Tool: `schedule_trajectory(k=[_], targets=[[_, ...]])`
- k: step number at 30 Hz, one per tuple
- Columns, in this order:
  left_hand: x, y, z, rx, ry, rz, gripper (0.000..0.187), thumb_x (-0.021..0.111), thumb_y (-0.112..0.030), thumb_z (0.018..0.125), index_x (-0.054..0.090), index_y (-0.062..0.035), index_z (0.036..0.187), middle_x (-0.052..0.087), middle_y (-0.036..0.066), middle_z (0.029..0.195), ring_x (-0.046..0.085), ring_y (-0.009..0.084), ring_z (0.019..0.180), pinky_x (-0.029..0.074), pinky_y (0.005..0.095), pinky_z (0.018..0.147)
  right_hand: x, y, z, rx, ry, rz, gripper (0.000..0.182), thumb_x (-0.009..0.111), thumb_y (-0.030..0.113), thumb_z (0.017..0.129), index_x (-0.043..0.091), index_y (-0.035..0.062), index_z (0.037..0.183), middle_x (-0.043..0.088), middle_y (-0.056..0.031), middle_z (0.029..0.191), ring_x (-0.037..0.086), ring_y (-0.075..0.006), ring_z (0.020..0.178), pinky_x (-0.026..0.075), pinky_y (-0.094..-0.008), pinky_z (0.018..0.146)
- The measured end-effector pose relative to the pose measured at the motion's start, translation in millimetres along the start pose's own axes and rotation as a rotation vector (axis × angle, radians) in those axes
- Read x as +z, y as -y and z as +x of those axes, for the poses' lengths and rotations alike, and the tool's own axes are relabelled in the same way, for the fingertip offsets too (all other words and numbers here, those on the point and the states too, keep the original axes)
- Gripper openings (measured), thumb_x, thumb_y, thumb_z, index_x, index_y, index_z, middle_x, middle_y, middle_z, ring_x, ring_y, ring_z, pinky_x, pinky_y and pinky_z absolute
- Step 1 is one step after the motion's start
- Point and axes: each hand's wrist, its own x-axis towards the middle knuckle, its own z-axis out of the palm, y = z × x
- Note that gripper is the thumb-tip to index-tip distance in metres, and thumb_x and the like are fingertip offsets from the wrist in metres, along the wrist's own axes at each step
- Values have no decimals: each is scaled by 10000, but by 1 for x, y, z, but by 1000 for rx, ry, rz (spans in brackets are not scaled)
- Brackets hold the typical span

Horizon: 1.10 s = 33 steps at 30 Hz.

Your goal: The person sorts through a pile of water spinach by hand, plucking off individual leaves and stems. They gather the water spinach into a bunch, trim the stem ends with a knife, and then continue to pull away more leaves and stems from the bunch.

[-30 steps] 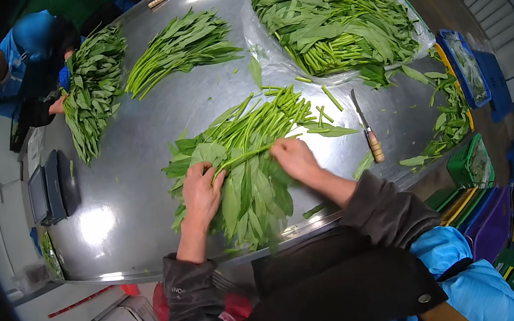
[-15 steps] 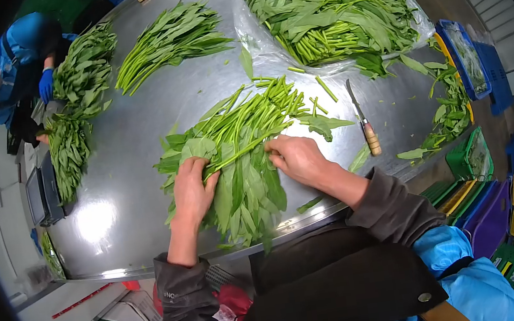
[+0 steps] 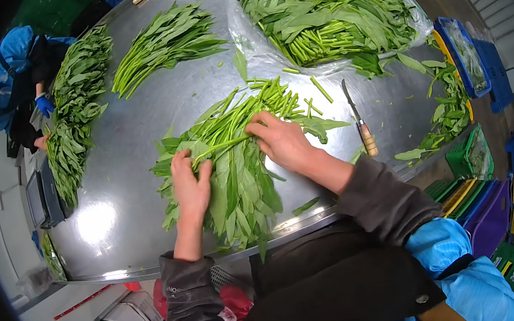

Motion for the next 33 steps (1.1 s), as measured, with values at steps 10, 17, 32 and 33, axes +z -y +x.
schedule_trajectory(k=[10,17,32,33], targets=[[1,1,6,97,155,197,463,760,-230,682,576,58,994,484,233,1299,448,399,1197,348,461,1001,-5,-16,15,-104,-12,5,261,639,69,769,610,103,1026,562,-51,1100,624,-281,846,514,-383,702],[-18,3,27,20,304,28,342,696,-137,766,618,32,1053,579,179,1211,574,300,1084,441,345,908,17,13,2,-343,154,44,186,634,113,789,605,93,971,577,-44,973,618,-257,773,517,-362,614],[8,-2,5,-8,174,100,596,740,-298,731,498,42,1156,464,221,1309,447,365,1196,306,462,1015,11,-16,7,48,384,641,111,571,79,865,559,48,971,593,-71,1141,606,-148,804,493,-278,709],[11,-3,3,27,137,162,689,763,-360,710,469,43,1185,424,233,1342,416,371,1225,278,484,1030,12,-14,6,75,366,717,99,563,63,875,561,35,969,606,-62,1100,593,-106,792,488,-257,694]])
